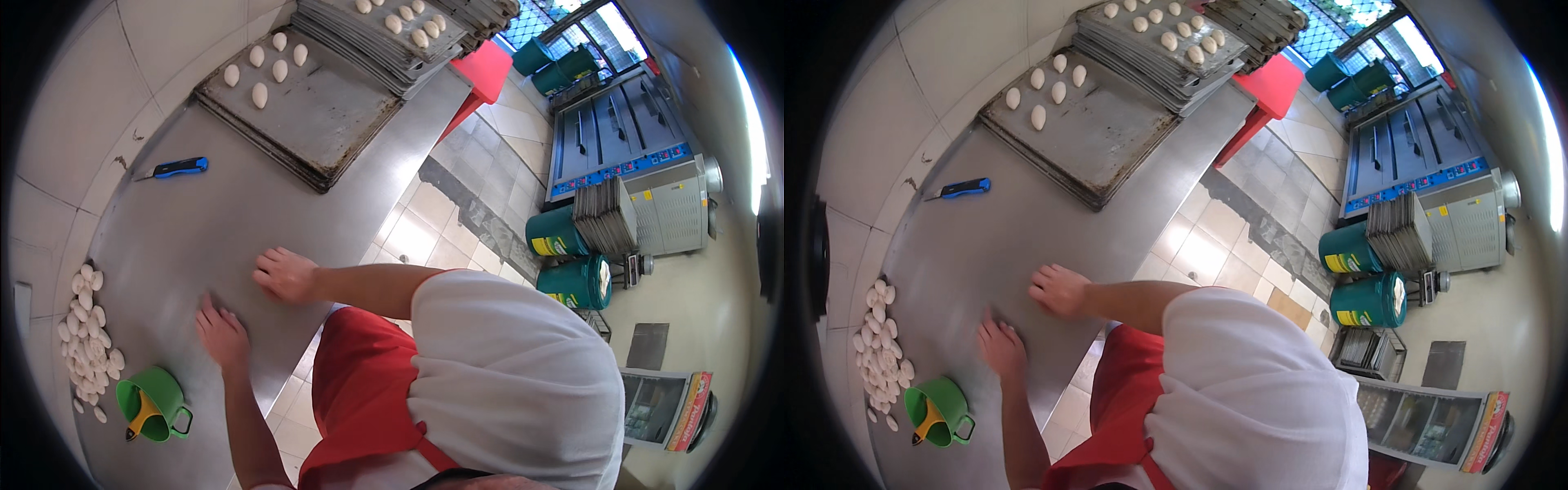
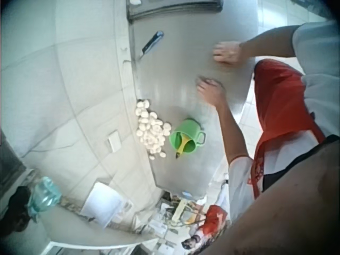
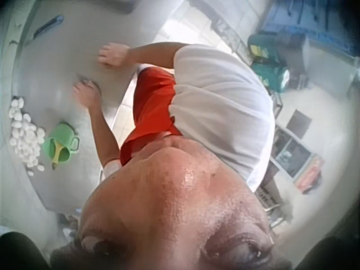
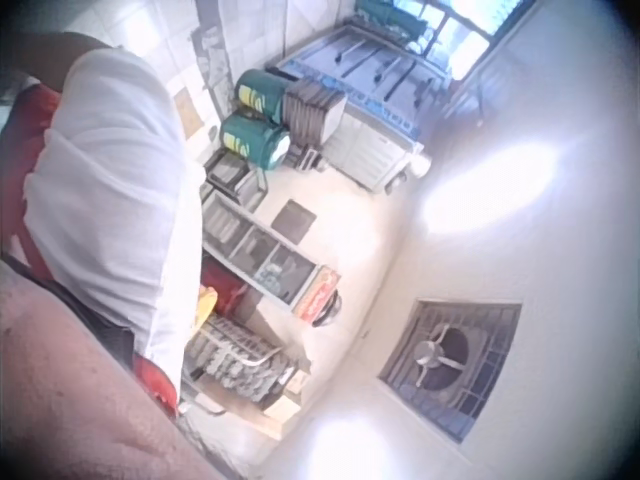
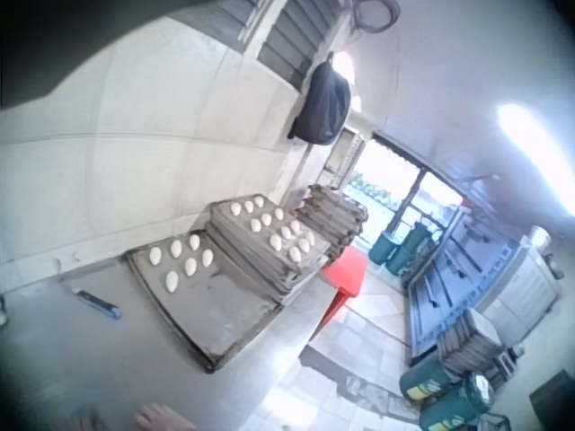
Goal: The person shapes portions of dough into rolls by hand on a metal table, places them onto a baking tray, and then uses a small blade to make incisions on the top of each roll before stacking the tray onto others.
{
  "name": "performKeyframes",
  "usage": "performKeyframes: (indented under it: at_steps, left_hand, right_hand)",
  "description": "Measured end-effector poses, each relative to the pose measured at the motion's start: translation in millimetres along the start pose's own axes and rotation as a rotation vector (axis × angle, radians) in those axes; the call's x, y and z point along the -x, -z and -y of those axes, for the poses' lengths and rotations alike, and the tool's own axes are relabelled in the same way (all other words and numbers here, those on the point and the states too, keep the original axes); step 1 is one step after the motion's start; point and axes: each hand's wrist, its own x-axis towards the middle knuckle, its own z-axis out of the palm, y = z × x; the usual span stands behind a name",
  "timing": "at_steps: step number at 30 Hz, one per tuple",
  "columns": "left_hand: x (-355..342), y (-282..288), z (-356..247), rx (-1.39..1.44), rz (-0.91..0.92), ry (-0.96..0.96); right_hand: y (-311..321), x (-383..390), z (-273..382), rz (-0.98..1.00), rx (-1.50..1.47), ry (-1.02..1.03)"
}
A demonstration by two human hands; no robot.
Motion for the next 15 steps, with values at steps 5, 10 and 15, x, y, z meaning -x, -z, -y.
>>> performKeyframes:
  at_steps: [5, 10, 15]
  left_hand:
    - [-78, 5, -2, -0.010, -0.144, -0.027]
    - [-20, -11, 24, -0.109, -0.050, -0.160]
    - [-53, -7, 5, -0.094, -0.074, -0.096]
  right_hand:
    - [-7, -87, 3, -0.092, -0.065, 0.028]
    - [-19, -23, -4, -0.043, -0.142, 0.077]
    - [-2, -47, 5, -0.032, -0.032, 0.044]
